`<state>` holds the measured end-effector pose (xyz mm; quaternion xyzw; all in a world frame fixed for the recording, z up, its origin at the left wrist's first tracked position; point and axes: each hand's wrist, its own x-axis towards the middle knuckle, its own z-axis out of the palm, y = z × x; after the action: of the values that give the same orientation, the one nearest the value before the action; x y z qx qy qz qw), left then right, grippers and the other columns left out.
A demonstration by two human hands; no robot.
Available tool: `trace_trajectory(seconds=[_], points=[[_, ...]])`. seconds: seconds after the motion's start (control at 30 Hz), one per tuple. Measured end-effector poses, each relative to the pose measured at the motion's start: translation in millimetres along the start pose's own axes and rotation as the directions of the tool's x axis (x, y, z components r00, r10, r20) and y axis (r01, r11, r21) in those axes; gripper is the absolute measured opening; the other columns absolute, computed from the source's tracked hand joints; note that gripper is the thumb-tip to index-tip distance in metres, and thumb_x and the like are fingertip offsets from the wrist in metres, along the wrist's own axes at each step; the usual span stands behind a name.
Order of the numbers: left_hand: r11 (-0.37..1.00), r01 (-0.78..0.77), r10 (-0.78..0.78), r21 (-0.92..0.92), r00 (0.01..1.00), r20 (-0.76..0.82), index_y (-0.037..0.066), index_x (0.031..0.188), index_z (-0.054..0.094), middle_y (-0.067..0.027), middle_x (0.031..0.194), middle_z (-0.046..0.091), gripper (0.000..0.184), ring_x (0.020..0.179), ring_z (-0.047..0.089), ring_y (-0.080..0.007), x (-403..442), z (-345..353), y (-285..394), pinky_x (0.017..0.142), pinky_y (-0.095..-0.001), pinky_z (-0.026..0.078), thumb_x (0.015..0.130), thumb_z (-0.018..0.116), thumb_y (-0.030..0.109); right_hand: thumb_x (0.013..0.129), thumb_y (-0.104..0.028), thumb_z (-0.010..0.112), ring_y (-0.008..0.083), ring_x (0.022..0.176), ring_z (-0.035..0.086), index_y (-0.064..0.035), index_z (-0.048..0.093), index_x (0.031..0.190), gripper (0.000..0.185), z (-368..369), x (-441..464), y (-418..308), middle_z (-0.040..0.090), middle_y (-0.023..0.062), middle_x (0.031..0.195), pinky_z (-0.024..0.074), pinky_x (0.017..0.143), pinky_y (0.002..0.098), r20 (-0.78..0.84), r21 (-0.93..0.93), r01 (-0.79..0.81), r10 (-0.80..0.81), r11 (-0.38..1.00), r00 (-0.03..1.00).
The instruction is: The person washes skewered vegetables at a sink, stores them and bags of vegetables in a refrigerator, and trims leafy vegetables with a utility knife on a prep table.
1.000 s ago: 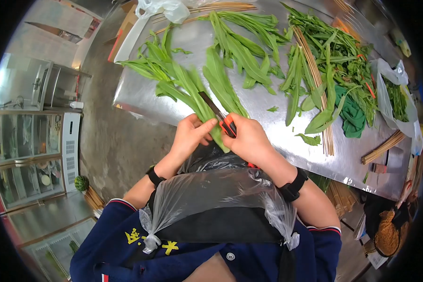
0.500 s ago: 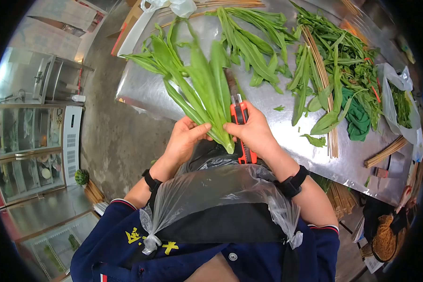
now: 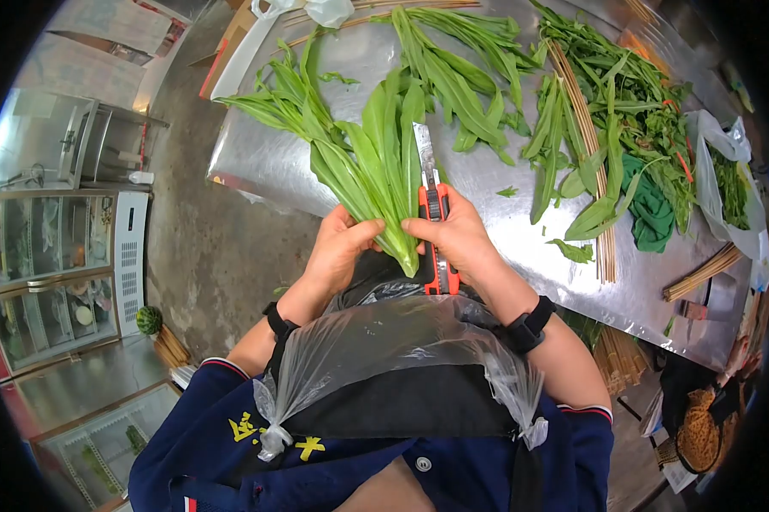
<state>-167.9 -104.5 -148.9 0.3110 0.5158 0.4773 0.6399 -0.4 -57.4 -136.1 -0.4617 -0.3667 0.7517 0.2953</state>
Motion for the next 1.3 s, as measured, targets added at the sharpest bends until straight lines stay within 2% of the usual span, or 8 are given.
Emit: trace_trajectory(seconds=[0.17, 0.23, 0.57, 0.77, 0.9, 0.97, 1.07, 1.3], points=[[1.0, 0.0, 0.0, -0.024, 1.0, -0.014, -0.001, 0.109, 0.049, -0.0081, 0.098, 0.061, 0.03, 0.082, 0.06, -0.0146, 0, -3, -1, 0.069, -0.0267, 0.047, 0.079, 0.052, 0.006, 0.07, -0.003, 0.068, 0.0083, 0.053, 0.052, -0.0032, 0.05, 0.096, 0.031, 0, -1, -1, 0.056, 0.0022, 0.073, 0.0446, 0.047, 0.0214, 0.003, 0.008, -0.037, 0.037, 0.999, 0.999], [0.999, -0.009, 0.007, -0.052, 0.999, -0.042, 0.0, 0.106, 0.051, -0.0064, 0.095, 0.061, 0.028, 0.079, 0.058, -0.0126, 0, -3, -3, 0.066, -0.0247, 0.046, 0.079, 0.053, 0.006, 0.069, -0.004, 0.068, 0.0083, 0.052, 0.051, -0.0032, 0.051, 0.096, 0.031, 4, -5, -6, 0.056, 0.0022, 0.073, 0.0445, 0.047, 0.0214, 0.019, -0.111, -0.099, 0.102, 0.989, 0.995], [0.975, 0.049, -0.049, -0.218, 0.999, 0.004, 0.003, 0.105, 0.051, -0.0052, 0.093, 0.061, 0.027, 0.077, 0.057, -0.0119, 1, -4, 1, 0.066, -0.0248, 0.044, 0.079, 0.056, 0.008, 0.069, -0.002, 0.067, 0.0085, 0.055, 0.053, -0.0018, 0.054, 0.09, 0.025, 1, 0, 0, 0.058, 0.0034, 0.074, 0.0434, 0.047, 0.0218, 0.004, -0.041, -0.065, 0.066, 0.997, 0.998], [1.0, 0.016, -0.017, -0.006, 0.996, -0.09, 0.004, 0.1, 0.053, -0.0025, 0.086, 0.061, 0.025, 0.07, 0.055, -0.009, 6, 2, -3, 0.058, -0.0209, 0.04, 0.078, 0.06, 0.014, 0.07, -0.002, 0.067, 0.0086, 0.052, 0.051, -0.0028, 0.053, 0.09, 0.025, 8, 0, 4, 0.056, 0.0017, 0.069, 0.043, 0.047, 0.0215, 0.037, -0.073, -0.009, 0.011, 0.997, 0.999], [0.997, 0.026, -0.034, -0.076, 0.993, -0.112, 0.005, 0.097, 0.053, -0.0021, 0.083, 0.06, 0.022, 0.068, 0.054, -0.0085, 5, -3, -7, 0.058, -0.021, 0.04, 0.077, 0.06, 0.012, 0.07, -0.003, 0.067, 0.0083, 0.053, 0.052, -0.0032, 0.052, 0.09, 0.025, 8, -2, -1, 0.055, 0.0011, 0.069, 0.0435, 0.047, 0.0212, 0.008, -0.069, -0.041, 0.042, 0.997, 0.999], [0.994, 0.002, -0.014, -0.113, 0.994, -0.11, 0.003, 0.096, 0.053, -0.0031, 0.086, 0.059, 0.018, 0.078, 0.057, -0.0127, 4, -2, -7, 0.067, -0.0279, 0.045, 0.079, 0.058, 0.008, 0.07, -0.004, 0.068, 0.0077, 0.051, 0.051, -0.0039, 0.052, 0.09, 0.026, 8, -1, 2, 0.054, 0.0004, 0.067, 0.0437, 0.046, 0.0205, 0.036, -0.042, -0.055, 0.056, 0.998, 0.998], [0.995, 0.02, -0.028, -0.095, 0.997, -0.074, 0.005, 0.094, 0.055, -0.0024, 0.086, 0.059, 0.016, 0.077, 0.057, -0.0125, 2, -1, -2, 0.066, -0.0267, 0.044, 0.079, 0.059, 0.009, 0.071, -0.005, 0.068, 0.007, 0.05, 0.05, -0.0046, 0.051, 0.091, 0.026, 8, -3, -1, 0.052, -0.0003, 0.065, 0.0431, 0.045, 0.0201, 0.099, -0.035, -0.159, 0.162, 0.987, 0.982], [0.995, 0.001, -0.006, -0.102, 0.999, -0.045, 0.007, 0.095, 0.056, -0.0002, 0.083, 0.06, 0.019, 0.073, 0.055, -0.0098, 1, -9, 3, 0.063, -0.0243, 0.039, 0.079, 0.063, 0.014, 0.072, -0.005, 0.066, 0.0086, 0.054, 0.05, -0.0046, 0.053, 0.088, 0.021, 7, 3, -1, 0.053, 0.0009, 0.066, 0.0437, 0.047, 0.0222, 0.056, 0.043, -0.141, 0.138, 0.989, 0.989]])
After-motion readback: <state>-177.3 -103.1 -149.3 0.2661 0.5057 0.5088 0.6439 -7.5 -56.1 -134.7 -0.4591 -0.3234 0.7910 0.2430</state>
